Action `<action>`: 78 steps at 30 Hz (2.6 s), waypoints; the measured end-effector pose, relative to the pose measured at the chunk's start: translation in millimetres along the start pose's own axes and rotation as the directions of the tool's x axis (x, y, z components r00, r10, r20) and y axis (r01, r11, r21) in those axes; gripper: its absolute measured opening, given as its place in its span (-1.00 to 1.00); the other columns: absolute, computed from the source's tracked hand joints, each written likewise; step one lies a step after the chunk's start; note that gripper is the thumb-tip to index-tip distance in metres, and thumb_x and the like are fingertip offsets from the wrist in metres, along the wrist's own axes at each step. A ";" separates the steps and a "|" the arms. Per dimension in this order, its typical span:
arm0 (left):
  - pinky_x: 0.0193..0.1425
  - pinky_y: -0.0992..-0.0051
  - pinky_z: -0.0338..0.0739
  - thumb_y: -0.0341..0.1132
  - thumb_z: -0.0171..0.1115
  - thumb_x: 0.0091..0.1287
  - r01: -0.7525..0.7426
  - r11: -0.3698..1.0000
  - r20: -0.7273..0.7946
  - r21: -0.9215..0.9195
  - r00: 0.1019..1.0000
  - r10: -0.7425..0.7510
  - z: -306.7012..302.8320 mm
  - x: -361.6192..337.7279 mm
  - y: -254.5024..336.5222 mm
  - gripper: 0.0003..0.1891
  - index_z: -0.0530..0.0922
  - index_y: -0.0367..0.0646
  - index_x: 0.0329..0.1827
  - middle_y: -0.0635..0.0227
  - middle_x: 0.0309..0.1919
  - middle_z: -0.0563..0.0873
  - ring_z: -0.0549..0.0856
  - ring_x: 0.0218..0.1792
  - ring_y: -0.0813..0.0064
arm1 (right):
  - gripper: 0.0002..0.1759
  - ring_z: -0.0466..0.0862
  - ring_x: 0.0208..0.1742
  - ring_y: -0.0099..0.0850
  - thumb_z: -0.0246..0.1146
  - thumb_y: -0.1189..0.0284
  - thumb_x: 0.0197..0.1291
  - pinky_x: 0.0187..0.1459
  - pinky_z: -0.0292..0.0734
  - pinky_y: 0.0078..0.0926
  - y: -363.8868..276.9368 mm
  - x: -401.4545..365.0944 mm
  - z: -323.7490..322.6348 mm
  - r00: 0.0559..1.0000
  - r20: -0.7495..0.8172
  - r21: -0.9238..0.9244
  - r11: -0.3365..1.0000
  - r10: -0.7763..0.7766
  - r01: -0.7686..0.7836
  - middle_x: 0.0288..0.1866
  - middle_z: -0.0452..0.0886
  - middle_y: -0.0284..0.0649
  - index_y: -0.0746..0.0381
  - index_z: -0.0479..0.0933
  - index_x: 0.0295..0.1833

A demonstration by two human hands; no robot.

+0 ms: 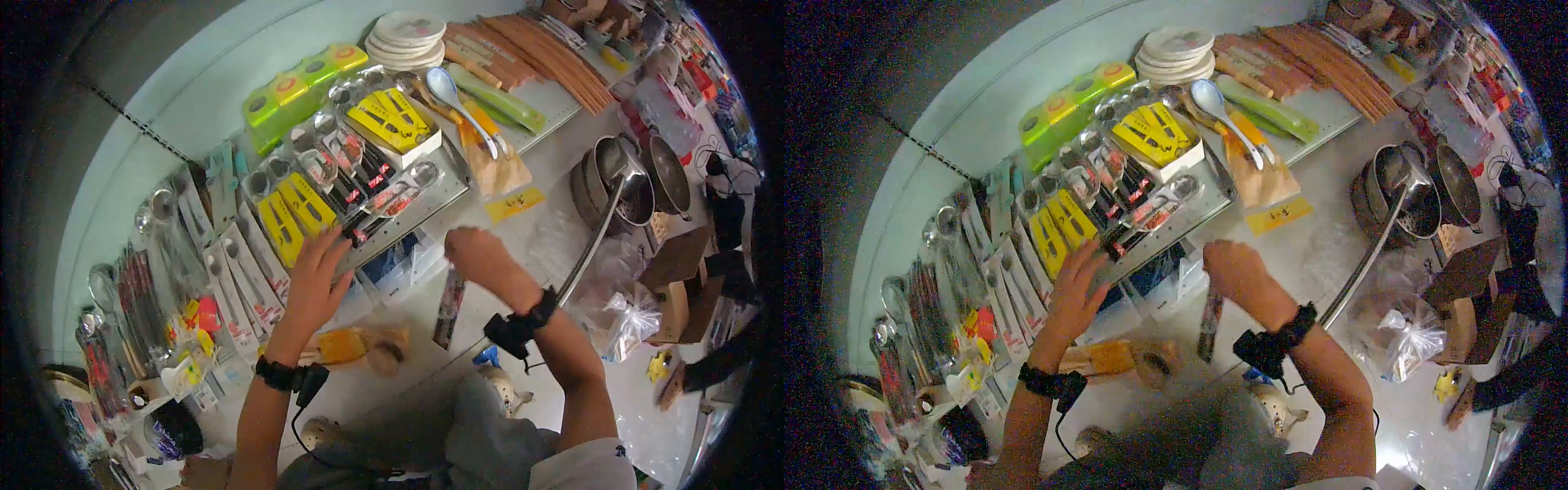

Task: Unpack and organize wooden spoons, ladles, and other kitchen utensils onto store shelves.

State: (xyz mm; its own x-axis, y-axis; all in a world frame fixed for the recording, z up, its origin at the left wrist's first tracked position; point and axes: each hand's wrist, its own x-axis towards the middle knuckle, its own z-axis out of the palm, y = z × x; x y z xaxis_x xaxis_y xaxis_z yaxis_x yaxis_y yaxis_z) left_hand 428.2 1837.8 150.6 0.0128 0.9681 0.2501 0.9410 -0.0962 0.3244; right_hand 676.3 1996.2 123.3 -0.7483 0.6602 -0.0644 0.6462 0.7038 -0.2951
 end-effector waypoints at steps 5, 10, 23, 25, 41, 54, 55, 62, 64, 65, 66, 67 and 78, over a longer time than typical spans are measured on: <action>0.40 0.10 0.09 -0.28 0.17 0.22 0.081 0.968 -0.061 -0.237 0.993 -0.099 2.0 5.2 7.2 -0.43 0.27 -0.20 0.30 0.13 0.30 0.32 0.29 0.32 0.07 | -0.84 0.63 -0.30 -0.12 0.19 0.43 0.08 -0.24 0.53 -0.28 15.9 37.4 -66.4 0.941 -0.336 0.438 0.890 0.032 0.126 -0.36 0.62 -0.04 0.30 0.52 -0.28; 0.41 0.10 0.07 -0.22 0.17 0.22 0.050 0.991 -0.052 -0.123 0.997 -0.056 -1.6 15.4 21.8 -0.39 0.24 -0.22 0.33 0.14 0.33 0.28 0.26 0.33 0.09 | -0.74 0.65 -0.25 -0.13 0.25 0.40 0.09 -0.19 0.52 -0.30 37.5 83.7 -34.7 0.857 -0.483 0.538 0.834 0.182 0.126 -0.27 0.63 0.00 0.31 0.55 -0.13; 0.43 0.08 0.04 -0.24 0.23 0.16 -0.057 0.981 0.083 0.188 0.996 0.042 26.3 8.0 18.8 -0.45 0.36 -0.23 0.21 0.17 0.33 0.28 0.27 0.33 0.14 | -0.50 0.62 -0.16 -0.04 0.31 0.32 -0.03 -0.14 0.57 -0.14 -20.0 85.0 -32.4 0.897 -0.429 0.021 0.994 0.110 -0.112 0.06 0.42 0.01 0.22 0.40 0.06; 0.40 0.12 0.12 -0.25 0.22 0.17 -0.103 0.986 0.084 0.129 0.992 0.093 12.7 5.6 18.8 -0.50 0.40 -0.19 0.18 0.21 0.28 0.35 0.32 0.30 0.18 | -0.53 0.63 -0.19 -0.07 0.30 0.32 -0.02 -0.21 0.59 -0.17 -21.5 75.7 -27.2 0.796 -0.601 0.058 0.988 -0.078 0.140 -0.05 0.48 -0.03 0.21 0.40 0.03; 0.20 0.30 0.39 -0.30 0.15 0.17 0.055 0.986 0.473 -0.155 0.881 0.026 64.9 -140.3 -44.5 -0.61 0.45 -0.20 0.08 0.15 0.10 0.45 0.47 0.10 0.14 | -0.23 0.59 -0.09 -0.10 0.33 0.18 -0.11 -0.08 0.52 -0.19 -114.4 -32.2 136.8 0.808 0.404 0.245 0.902 -0.428 0.356 -0.06 0.51 -0.02 0.28 0.28 0.21; 0.30 0.27 0.29 -0.31 0.22 0.12 0.014 1.000 0.497 0.015 0.867 -0.020 58.4 -148.9 -47.1 -0.50 0.40 -0.16 0.17 0.19 0.18 0.40 0.39 0.20 0.17 | -0.33 0.64 -0.19 -0.09 0.29 0.38 -0.24 -0.17 0.52 -0.14 -104.3 -25.5 165.5 0.453 0.192 0.248 0.489 -0.871 0.836 -0.24 0.61 0.03 0.33 0.35 0.11; 0.30 0.27 0.29 -0.31 0.22 0.12 0.001 1.000 0.493 0.004 0.870 -0.003 60.1 -147.0 -45.1 -0.50 0.40 -0.16 0.17 0.19 0.18 0.40 0.39 0.20 0.17 | -0.33 0.64 -0.19 -0.09 0.29 0.38 -0.24 -0.17 0.52 -0.14 -109.8 -23.6 162.1 0.465 0.199 0.239 0.503 -0.863 0.831 -0.24 0.61 0.03 0.33 0.35 0.11; 0.30 0.25 0.28 -0.31 0.23 0.11 0.018 0.999 0.491 -0.049 0.871 0.008 58.5 -134.8 -31.5 -0.47 0.37 -0.16 0.19 0.19 0.18 0.40 0.38 0.21 0.17 | -0.33 0.64 -0.17 -0.06 0.31 0.35 -0.21 -0.16 0.51 -0.09 -117.7 -32.8 152.2 0.728 0.559 0.328 0.912 -0.397 0.245 -0.23 0.62 0.03 0.26 0.35 0.13; 0.30 0.25 0.28 -0.31 0.23 0.10 0.006 0.999 0.490 -0.042 0.872 0.015 56.7 -131.3 -28.9 -0.47 0.37 -0.15 0.19 0.19 0.18 0.40 0.38 0.21 0.16 | -0.33 0.64 -0.17 -0.06 0.32 0.34 -0.20 -0.16 0.51 -0.09 -116.8 -34.3 148.9 0.746 0.562 0.305 0.928 -0.357 0.214 -0.23 0.62 0.03 0.25 0.35 0.13; 0.30 0.25 0.28 -0.32 0.23 0.10 0.009 0.998 0.480 -0.058 0.877 0.020 55.5 -130.6 -27.7 -0.47 0.37 -0.15 0.19 0.19 0.18 0.40 0.38 0.21 0.16 | -0.33 0.64 -0.17 -0.05 0.32 0.34 -0.20 -0.16 0.51 -0.09 -115.4 -33.8 147.3 0.724 0.574 0.318 0.918 -0.384 0.235 -0.23 0.62 0.03 0.27 0.34 0.13; 0.30 0.25 0.28 -0.32 0.24 0.10 0.013 0.997 0.470 -0.074 0.882 0.024 54.0 -129.2 -25.9 -0.47 0.37 -0.14 0.19 0.19 0.18 0.40 0.39 0.21 0.16 | -0.32 0.64 -0.17 -0.05 0.33 0.33 -0.19 -0.17 0.52 -0.09 -114.7 -33.5 147.5 0.700 0.584 0.333 0.908 -0.411 0.255 -0.23 0.61 0.04 0.29 0.33 0.13; 0.30 0.25 0.28 -0.32 0.24 0.10 0.011 0.997 0.471 -0.072 0.882 0.024 53.9 -127.9 -24.0 -0.47 0.37 -0.14 0.19 0.19 0.18 0.40 0.39 0.21 0.16 | -0.32 0.64 -0.17 -0.05 0.33 0.33 -0.19 -0.17 0.52 -0.09 -115.0 -33.7 147.9 0.701 0.582 0.334 0.907 -0.412 0.255 -0.23 0.61 0.04 0.29 0.33 0.13; 0.32 0.28 0.27 -0.41 0.26 0.06 0.121 0.898 0.354 -0.423 0.934 0.041 39.4 -73.7 3.6 -0.44 0.38 -0.12 0.20 0.17 0.20 0.42 0.38 0.24 0.15 | -0.40 0.63 -0.22 -0.07 0.29 0.33 -0.03 -0.22 0.53 -0.14 -137.0 -63.7 35.1 0.893 0.066 0.273 0.869 -0.446 0.413 -0.04 0.50 0.09 0.33 0.30 0.13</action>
State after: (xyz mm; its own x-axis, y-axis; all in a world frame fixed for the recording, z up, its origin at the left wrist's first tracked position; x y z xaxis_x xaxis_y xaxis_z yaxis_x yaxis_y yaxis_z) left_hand 444.0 1775.2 97.4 0.1708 0.9824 -0.0762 0.7033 -0.0674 0.7077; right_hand 630.3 1848.5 134.3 -0.9659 0.2585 0.0110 0.2113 0.8126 -0.5432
